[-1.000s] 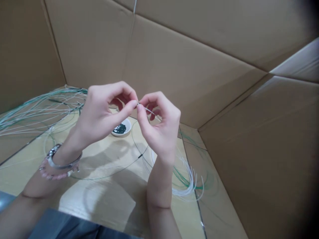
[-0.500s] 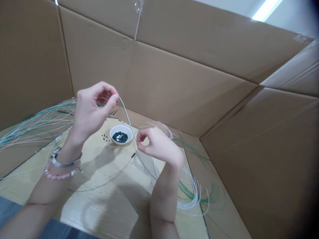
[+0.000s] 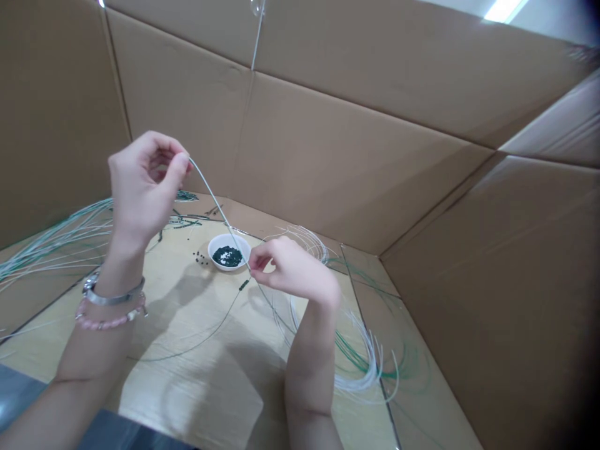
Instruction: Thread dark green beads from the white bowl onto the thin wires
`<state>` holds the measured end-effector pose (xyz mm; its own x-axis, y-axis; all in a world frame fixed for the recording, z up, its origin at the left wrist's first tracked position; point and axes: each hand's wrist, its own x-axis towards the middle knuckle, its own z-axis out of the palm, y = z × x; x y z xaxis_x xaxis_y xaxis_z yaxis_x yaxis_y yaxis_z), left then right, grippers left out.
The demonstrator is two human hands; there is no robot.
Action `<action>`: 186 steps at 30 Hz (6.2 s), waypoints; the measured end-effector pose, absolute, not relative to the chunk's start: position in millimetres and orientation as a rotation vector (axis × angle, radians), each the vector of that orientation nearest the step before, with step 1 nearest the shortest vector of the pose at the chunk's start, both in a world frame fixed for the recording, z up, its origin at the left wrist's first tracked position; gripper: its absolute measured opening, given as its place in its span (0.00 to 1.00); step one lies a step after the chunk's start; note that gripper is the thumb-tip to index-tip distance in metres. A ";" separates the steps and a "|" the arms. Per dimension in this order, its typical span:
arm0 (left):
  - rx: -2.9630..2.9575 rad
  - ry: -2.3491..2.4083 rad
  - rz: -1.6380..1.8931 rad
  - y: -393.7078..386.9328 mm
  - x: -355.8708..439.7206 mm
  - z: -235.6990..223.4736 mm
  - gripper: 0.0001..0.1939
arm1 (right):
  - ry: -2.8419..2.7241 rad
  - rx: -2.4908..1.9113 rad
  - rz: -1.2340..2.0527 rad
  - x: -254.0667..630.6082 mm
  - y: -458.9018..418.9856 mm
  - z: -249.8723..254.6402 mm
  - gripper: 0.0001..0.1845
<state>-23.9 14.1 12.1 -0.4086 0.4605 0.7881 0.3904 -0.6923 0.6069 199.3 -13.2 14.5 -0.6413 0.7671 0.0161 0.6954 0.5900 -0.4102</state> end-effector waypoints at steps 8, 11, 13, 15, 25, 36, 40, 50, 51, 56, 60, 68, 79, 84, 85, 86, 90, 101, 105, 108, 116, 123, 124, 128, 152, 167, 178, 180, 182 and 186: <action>1.683 0.999 1.490 34.6 -46.4 3.4 0.25 | -2.501 -1.012 0.611 201.7 -6.6 18.9 0.04; 2.095 1.209 1.373 22.4 -35.5 6.1 0.28 | -2.466 -1.027 0.588 203.7 -5.6 18.0 0.03; 2.383 1.448 1.588 7.6 -26.1 10.9 0.31 | -2.455 -1.047 0.567 204.2 -5.6 17.4 0.03; 2.690 1.458 1.682 -6.8 -17.6 15.7 0.27 | -2.452 -1.067 0.545 203.8 -6.3 17.3 0.03; 3.007 0.811 1.006 1.7 1.2 8.4 0.08 | -2.411 -1.106 0.488 202.3 -10.8 21.0 0.03; 2.745 0.724 0.937 8.2 2.7 9.2 0.07 | -2.278 -1.044 0.515 199.0 -16.0 22.4 0.03; 2.714 0.820 1.069 7.4 -2.3 11.2 0.06 | -2.251 -1.062 0.465 199.2 -18.5 22.6 0.04; 2.499 0.973 0.970 3.8 -8.7 16.3 0.07 | -2.239 -1.104 0.533 204.1 -14.9 23.5 0.02; 2.496 1.002 1.018 3.7 -8.0 16.0 0.07 | -2.240 -1.115 0.568 205.7 -13.9 23.3 0.02; 2.461 1.083 1.171 3.0 -4.7 14.2 0.06 | -2.195 -1.052 0.836 212.0 -6.3 20.3 0.03; 2.429 1.173 1.272 5.7 -4.4 11.9 0.06 | -2.149 -0.904 1.030 213.1 0.6 17.5 0.09; 2.392 1.229 1.375 9.1 -6.8 12.1 0.06 | -2.109 -0.812 1.207 214.5 2.8 16.2 0.08; 2.383 1.259 1.353 7.3 -9.4 13.8 0.06 | -2.228 -0.716 1.169 220.9 4.7 16.4 0.23; 2.440 1.260 1.268 4.8 -9.9 14.6 0.06 | -2.176 -0.748 1.140 219.7 4.8 16.6 0.26; 2.437 1.262 1.268 4.8 -10.3 14.5 0.06 | -2.172 -0.753 1.133 219.7 4.7 16.6 0.26; 2.429 1.265 1.271 5.0 -10.9 14.3 0.06 | -2.166 -0.758 1.126 219.9 4.7 16.7 0.26; 2.392 1.283 1.295 5.8 -13.7 13.9 0.07 | -2.106 -0.762 1.068 220.5 4.4 16.7 0.19; 2.390 1.271 1.327 4.9 -16.8 14.8 0.07 | -2.063 -0.708 0.994 219.0 2.0 16.8 0.11; 2.388 1.268 1.340 5.0 -16.8 14.6 0.07 | -2.071 -0.699 0.989 218.7 1.7 17.4 0.11; 2.390 1.268 1.348 4.8 -16.6 14.1 0.07 | -2.044 -0.699 1.004 218.0 2.0 17.1 0.11; 2.405 1.268 1.358 5.3 -17.0 14.6 0.07 | -1.968 -0.660 1.063 217.6 2.5 15.1 0.11; 2.406 1.255 1.387 6.5 -17.2 13.8 0.07 | -1.957 -0.655 1.075 217.2 1.6 15.0 0.10; 2.404 1.250 1.392 6.7 -17.2 13.5 0.07 | -1.955 -0.648 1.074 217.2 1.7 15.0 0.09; 2.391 1.254 1.409 6.9 -17.0 12.7 0.07 | -1.947 -0.614 1.074 217.0 2.2 15.1 0.07; 2.381 1.069 0.841 48.2 8.3 -17.1 0.11 | -1.939 -0.927 1.045 185.4 59.9 -25.3 0.14; 2.335 1.063 0.616 37.6 4.4 -6.4 0.18 | -2.102 -0.949 0.805 183.3 33.2 -10.0 0.12; 1.883 1.675 -0.310 99.7 -46.2 -64.6 0.15 | -1.743 -0.905 0.549 196.7 34.1 1.8 0.10; 1.811 1.724 -0.407 107.1 -42.0 -77.3 0.16 | -1.698 -0.883 0.560 197.5 32.8 2.4 0.10; 1.759 1.753 -0.465 111.2 -37.6 -85.6 0.17 | -1.675 -0.866 0.586 197.7 31.2 2.6 0.09; 1.704 1.769 -0.489 115.1 -33.0 -93.9 0.17 | -1.649 -0.853 0.585 197.4 29.4 3.1 0.07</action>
<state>-33.0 115.1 -93.9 0.0315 0.7507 -0.6599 0.9831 0.0958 0.1560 197.4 29.4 3.1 -0.1041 0.7872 0.6079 0.2276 0.6138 -0.7559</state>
